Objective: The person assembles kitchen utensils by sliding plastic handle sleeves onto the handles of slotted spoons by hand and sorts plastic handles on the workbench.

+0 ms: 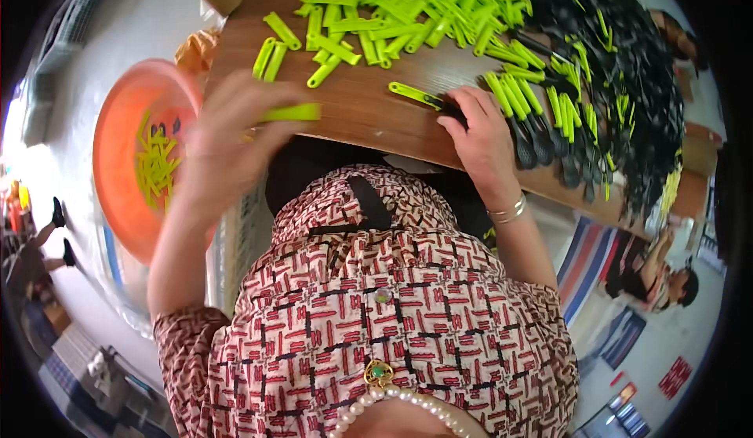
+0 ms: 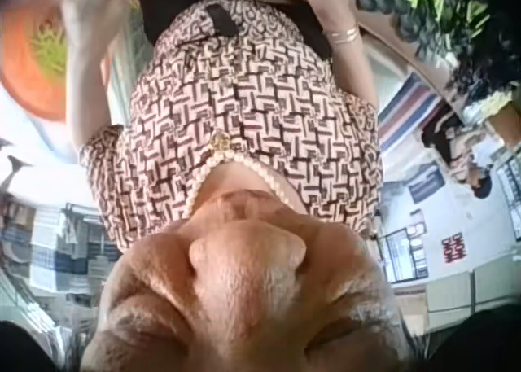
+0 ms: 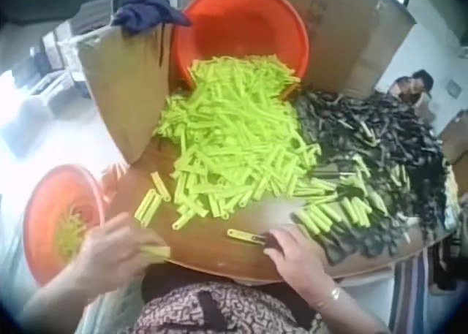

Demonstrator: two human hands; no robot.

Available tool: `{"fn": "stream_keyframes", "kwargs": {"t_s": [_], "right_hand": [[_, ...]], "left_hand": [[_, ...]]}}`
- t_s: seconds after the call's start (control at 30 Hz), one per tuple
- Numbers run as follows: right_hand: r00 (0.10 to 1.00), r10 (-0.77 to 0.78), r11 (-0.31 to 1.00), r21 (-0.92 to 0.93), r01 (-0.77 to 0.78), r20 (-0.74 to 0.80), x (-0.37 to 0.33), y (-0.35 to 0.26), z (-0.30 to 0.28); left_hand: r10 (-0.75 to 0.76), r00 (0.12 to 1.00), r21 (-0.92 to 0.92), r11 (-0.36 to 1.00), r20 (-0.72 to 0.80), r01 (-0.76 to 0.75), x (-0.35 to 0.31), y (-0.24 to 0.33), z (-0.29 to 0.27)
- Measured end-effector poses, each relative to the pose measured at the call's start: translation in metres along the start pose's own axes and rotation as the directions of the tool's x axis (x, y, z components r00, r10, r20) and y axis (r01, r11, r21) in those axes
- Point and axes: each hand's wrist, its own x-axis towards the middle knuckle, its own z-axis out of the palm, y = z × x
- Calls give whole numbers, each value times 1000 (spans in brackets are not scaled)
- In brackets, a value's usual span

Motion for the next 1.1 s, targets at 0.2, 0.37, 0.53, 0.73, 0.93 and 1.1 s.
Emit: {"fn": "stream_keyframes", "kwargs": {"t_s": [0.2, 0.37, 0.53, 0.73, 0.93, 1.1], "right_hand": [[985, 28, 999, 37, -22, -171, -5, 1, 13], [970, 65, 982, 186, -22, -232, -7, 12, 23], [970, 103, 966, 256, -45, -218, -5, 16, 24], [979, 117, 947, 315, -59, -169, -2, 20, 22], [977, 173, 901, 422, -106, -124, 0, 24, 19], [952, 305, 827, 497, -264, -1, 4, 20, 11]], "left_hand": [[297, 951, 66, 951, 91, -303, 60, -7, 131], [296, 950, 84, 949, 97, -305, 72, -2, 156], [248, 961, 40, 966, 122, -255, 75, -3, 163], [258, 948, -24, 966, 189, -258, 84, -5, 161], [293, 937, -75, 956, 190, -284, 82, -3, 159], [278, 951, -96, 959, 139, -266, 72, -3, 164]]}}
